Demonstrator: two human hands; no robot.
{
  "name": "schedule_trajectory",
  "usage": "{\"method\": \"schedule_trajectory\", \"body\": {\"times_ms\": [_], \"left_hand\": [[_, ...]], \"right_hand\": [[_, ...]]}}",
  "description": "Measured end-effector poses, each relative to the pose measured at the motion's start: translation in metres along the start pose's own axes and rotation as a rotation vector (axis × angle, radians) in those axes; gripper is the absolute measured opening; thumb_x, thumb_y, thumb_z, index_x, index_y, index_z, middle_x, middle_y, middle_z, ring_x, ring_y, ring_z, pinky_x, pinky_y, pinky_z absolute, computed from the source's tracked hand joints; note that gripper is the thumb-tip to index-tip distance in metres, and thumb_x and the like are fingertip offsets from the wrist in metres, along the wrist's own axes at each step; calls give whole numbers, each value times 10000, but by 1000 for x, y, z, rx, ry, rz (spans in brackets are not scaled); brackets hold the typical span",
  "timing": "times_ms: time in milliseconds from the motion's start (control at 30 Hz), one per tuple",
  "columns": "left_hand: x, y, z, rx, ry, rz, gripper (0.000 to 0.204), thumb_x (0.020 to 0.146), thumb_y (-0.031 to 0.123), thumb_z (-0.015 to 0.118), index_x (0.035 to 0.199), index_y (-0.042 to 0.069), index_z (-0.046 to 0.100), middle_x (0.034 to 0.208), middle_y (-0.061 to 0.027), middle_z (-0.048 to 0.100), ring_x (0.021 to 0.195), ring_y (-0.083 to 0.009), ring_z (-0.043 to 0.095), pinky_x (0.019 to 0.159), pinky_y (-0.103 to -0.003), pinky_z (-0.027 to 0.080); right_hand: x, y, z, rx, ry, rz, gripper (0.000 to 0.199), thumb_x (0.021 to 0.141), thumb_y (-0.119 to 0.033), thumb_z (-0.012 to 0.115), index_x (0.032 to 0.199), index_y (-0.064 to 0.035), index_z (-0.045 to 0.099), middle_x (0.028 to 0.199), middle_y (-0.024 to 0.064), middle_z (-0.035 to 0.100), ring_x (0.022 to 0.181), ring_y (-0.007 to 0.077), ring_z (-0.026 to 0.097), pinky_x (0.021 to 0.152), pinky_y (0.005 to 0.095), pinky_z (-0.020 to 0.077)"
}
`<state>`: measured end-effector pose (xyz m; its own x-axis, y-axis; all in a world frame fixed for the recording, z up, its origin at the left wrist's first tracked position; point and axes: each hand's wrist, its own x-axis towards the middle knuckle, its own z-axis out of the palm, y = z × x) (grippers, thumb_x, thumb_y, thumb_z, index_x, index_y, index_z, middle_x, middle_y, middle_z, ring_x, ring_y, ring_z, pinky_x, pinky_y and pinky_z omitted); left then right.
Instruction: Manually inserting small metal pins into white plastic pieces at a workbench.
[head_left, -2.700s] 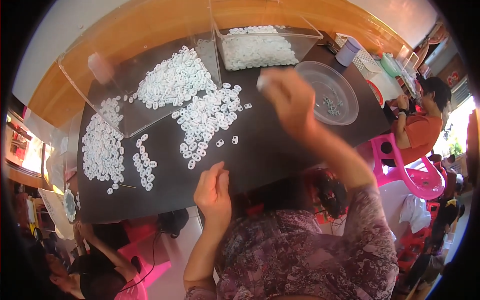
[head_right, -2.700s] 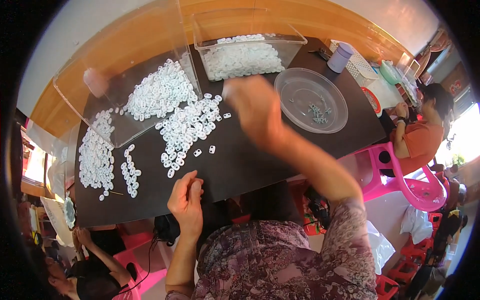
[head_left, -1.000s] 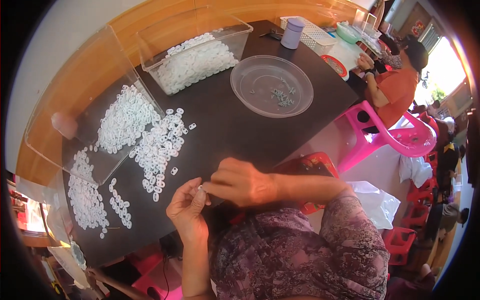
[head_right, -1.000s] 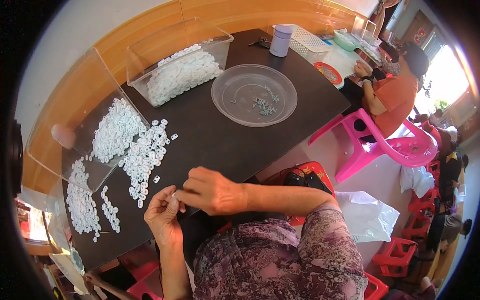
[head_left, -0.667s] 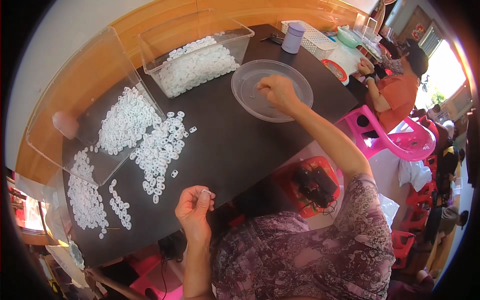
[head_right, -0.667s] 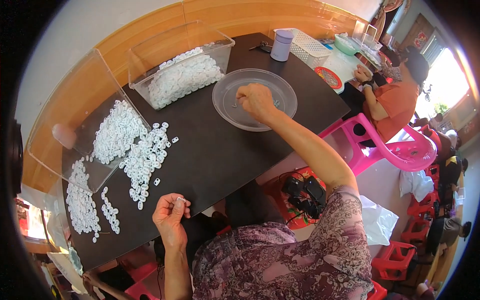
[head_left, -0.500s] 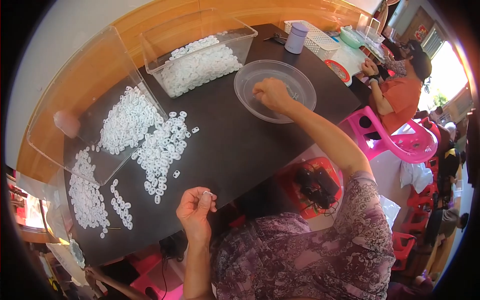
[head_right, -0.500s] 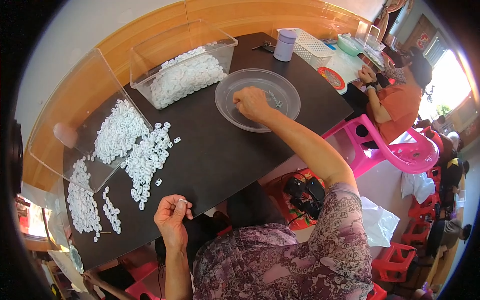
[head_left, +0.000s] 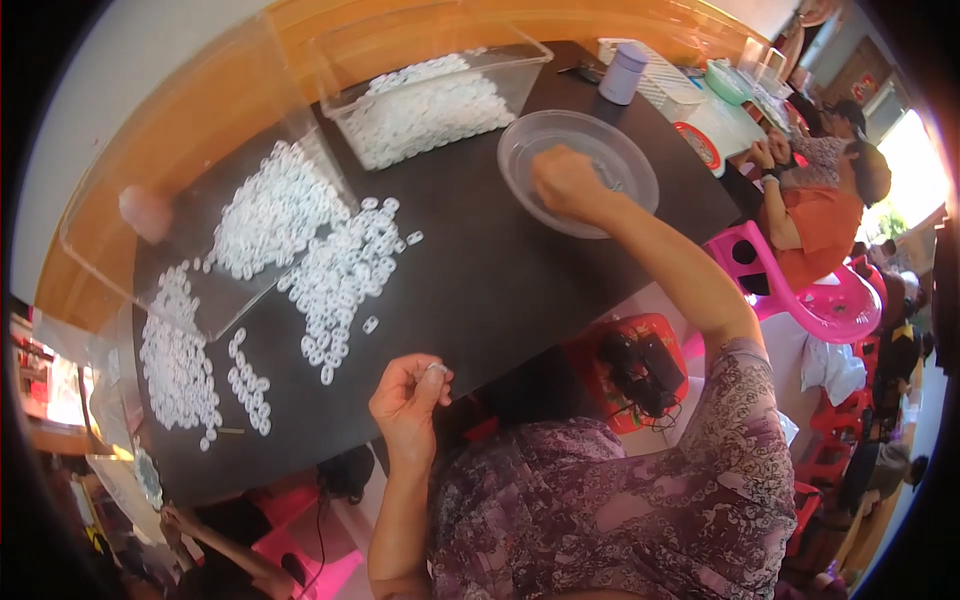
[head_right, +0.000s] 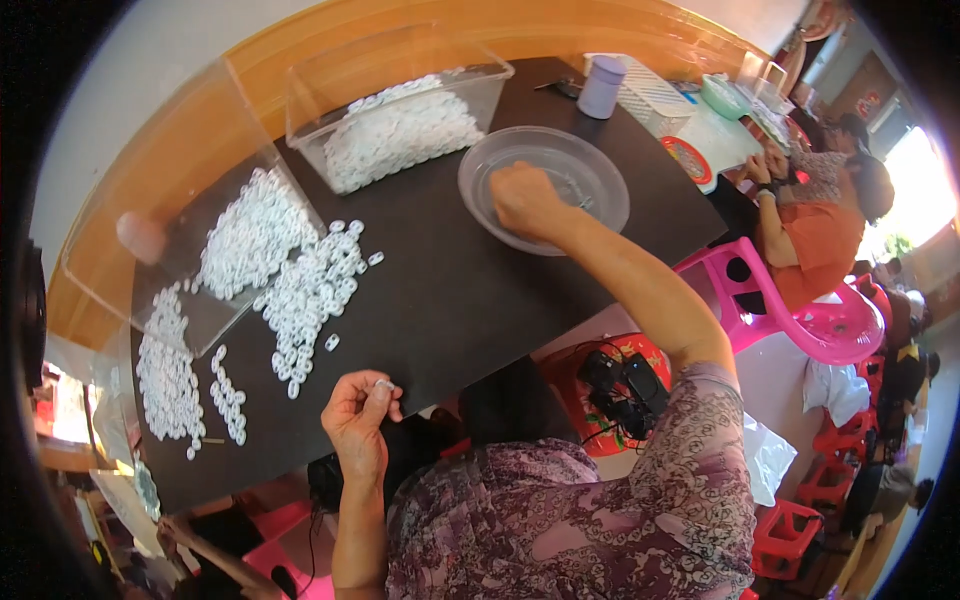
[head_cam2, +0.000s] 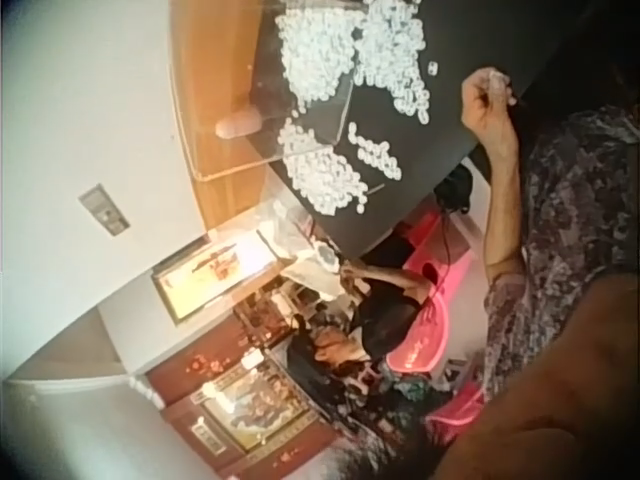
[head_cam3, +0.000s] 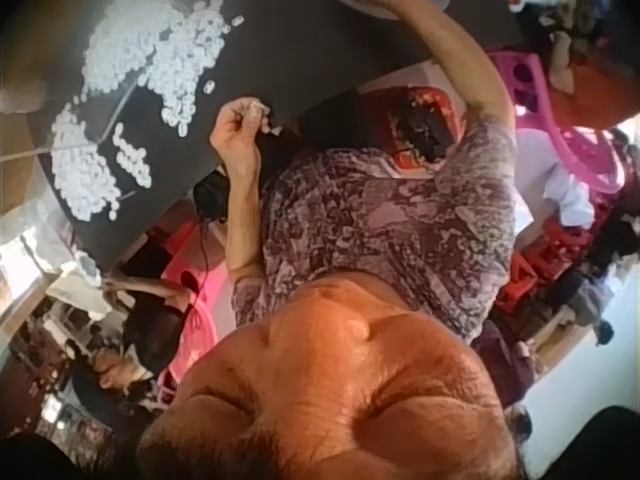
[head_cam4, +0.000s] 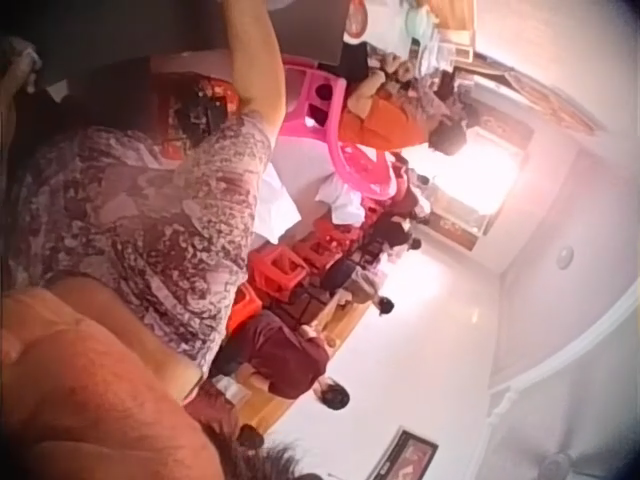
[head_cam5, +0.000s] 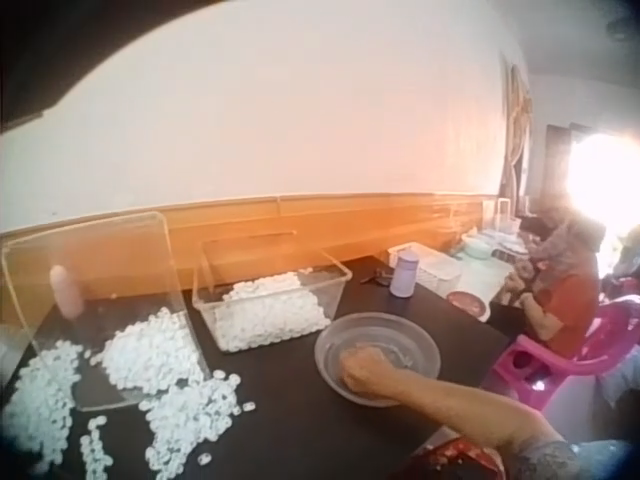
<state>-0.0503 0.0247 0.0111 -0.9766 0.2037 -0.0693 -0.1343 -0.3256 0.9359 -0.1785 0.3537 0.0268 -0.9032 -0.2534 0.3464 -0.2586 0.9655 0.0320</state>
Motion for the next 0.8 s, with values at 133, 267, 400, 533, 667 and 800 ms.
{"method": "schedule_trajectory", "body": {"times_ms": [133, 267, 400, 533, 667, 800], "left_hand": [[2, 0, 2, -10, 10, -17, 77, 877, 35, 598, 909, -33, 581, 781, -103, 622, 570, -108, 527, 560, -221, 444], [2, 3, -3, -83, 21, -16, 110, 869, 63, 628, 904, -32, 587, 775, -98, 625, 568, -117, 525, 552, -226, 434], [-3, 8, -2, -137, 29, -37, 107, 859, 55, 637, 898, -39, 602, 768, -99, 624, 575, -121, 527, 549, -226, 431], [-13, 16, -2, -132, 42, -15, 115, 847, 49, 649, 899, -49, 619, 765, -91, 622, 587, -115, 522, 547, -225, 425], [-22, 24, -6, -81, 67, 11, 132, 844, 59, 656, 906, -52, 623, 768, -83, 619, 602, -103, 511, 547, -219, 416], [-26, 25, -9, -52, 79, 10, 132, 849, 67, 653, 906, -49, 625, 769, -75, 619, 618, -96, 513, 548, -211, 409]], "right_hand": [[-9, -16, -30, 201, 232, 16, 74, 742, -71, 594, 732, -32, 532, 727, 158, 571, 707, 361, 554, 631, 436, 447], [-24, -87, -72, 642, 136, 94, 51, 784, -48, 627, 820, -30, 595, 754, 75, 568, 701, 175, 560, 624, 284, 440], [-48, -146, -74, 1089, -41, 111, 71, 789, -10, 651, 846, -23, 611, 807, 35, 565, 727, 100, 548, 633, 246, 440], [-58, -180, -62, 1326, -217, 96, 90, 795, 15, 649, 875, -24, 637, 854, 18, 565, 752, 64, 539, 644, 223, 425], [-61, -194, -56, 1408, -269, 111, 78, 805, 8, 646, 880, -8, 633, 848, 6, 572, 736, 52, 534, 633, 206, 421], [-62, -202, -63, 1501, -412, 264, 81, 812, -6, 648, 889, -11, 624, 810, -4, 586, 720, 45, 536, 631, 200, 426]]}}
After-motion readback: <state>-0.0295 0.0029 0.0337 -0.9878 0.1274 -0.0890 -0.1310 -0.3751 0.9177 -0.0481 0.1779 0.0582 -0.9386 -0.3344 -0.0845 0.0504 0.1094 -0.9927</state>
